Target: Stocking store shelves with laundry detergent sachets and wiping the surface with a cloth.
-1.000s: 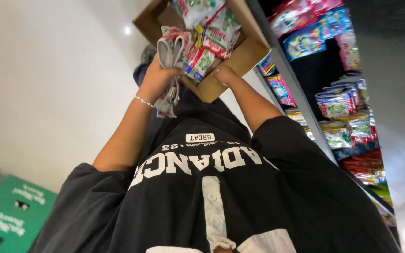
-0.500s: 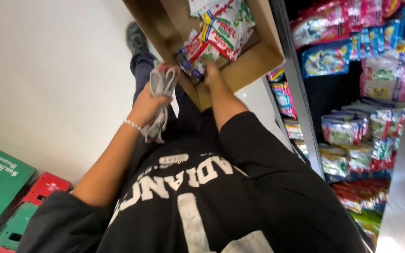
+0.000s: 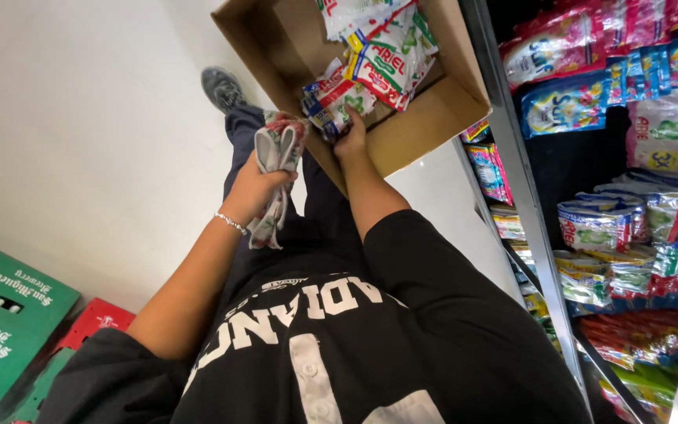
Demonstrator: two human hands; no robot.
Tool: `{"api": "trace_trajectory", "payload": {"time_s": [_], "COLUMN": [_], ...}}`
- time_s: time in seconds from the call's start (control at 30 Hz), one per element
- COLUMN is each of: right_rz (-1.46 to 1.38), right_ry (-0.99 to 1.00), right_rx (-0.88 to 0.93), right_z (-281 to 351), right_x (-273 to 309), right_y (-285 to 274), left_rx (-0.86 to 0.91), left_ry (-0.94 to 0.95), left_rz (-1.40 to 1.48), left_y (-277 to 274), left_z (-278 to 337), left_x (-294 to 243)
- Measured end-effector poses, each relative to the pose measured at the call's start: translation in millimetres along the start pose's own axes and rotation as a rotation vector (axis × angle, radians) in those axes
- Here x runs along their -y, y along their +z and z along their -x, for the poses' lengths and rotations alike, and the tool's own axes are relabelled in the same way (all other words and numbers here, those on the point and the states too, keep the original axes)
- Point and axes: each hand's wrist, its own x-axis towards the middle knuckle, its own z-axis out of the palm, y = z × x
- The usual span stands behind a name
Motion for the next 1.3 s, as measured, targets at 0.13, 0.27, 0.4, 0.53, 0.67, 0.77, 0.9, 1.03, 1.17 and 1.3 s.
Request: {"api": "trace_trajectory", "payload": {"time_s": [0.13, 0.27, 0.4, 0.53, 0.67, 0.77, 0.9, 1.03, 1.17, 1.3], "right_rz": [-0.068, -0.051, -0.06, -0.047, 0.05, 0.108, 0.064, -0.087, -0.004, -0.07], "right_ry": [-0.107, -0.106, 0.017, -0.014, 0.095, -0.048, -0.144, -0.511, -0.906, -1.061], "right_rx": [0.073, 0.18, 0.297, 0.284, 0.284, 0.439, 0.771, 0.828, 0.9, 1.063], "right_z": [-45, -22, -10, 11, 47, 116, 269, 421, 494, 559], "right_x": [-20, -14, 6, 12, 23, 43, 67, 58, 55, 45], "right_y": [-18, 3, 14, 6, -15, -14, 49, 138, 164, 204], "left_rx": [0.0, 0.024, 0.019, 0.035, 0.11, 0.147, 0.201, 0.408, 0.324, 0.315], "left_ry": [0.054, 0.003, -0.019, -0.005, 0.067, 0.2, 0.576, 0.917, 1.548, 1.785], "left_rz": [-0.013, -0.013, -0.051, -0.125, 0.075, 0.228, 0.096, 0.096, -0.417, -1.069], "left_y": [-15, -28, -37, -51, -74, -84, -90, -54, -12, 39], "left_z": [-1, 2, 4, 6, 1, 10, 43, 154, 246, 249], "left_x": [9, 6, -8, -29, -29, -60, -136, -259, -305, -268]}}
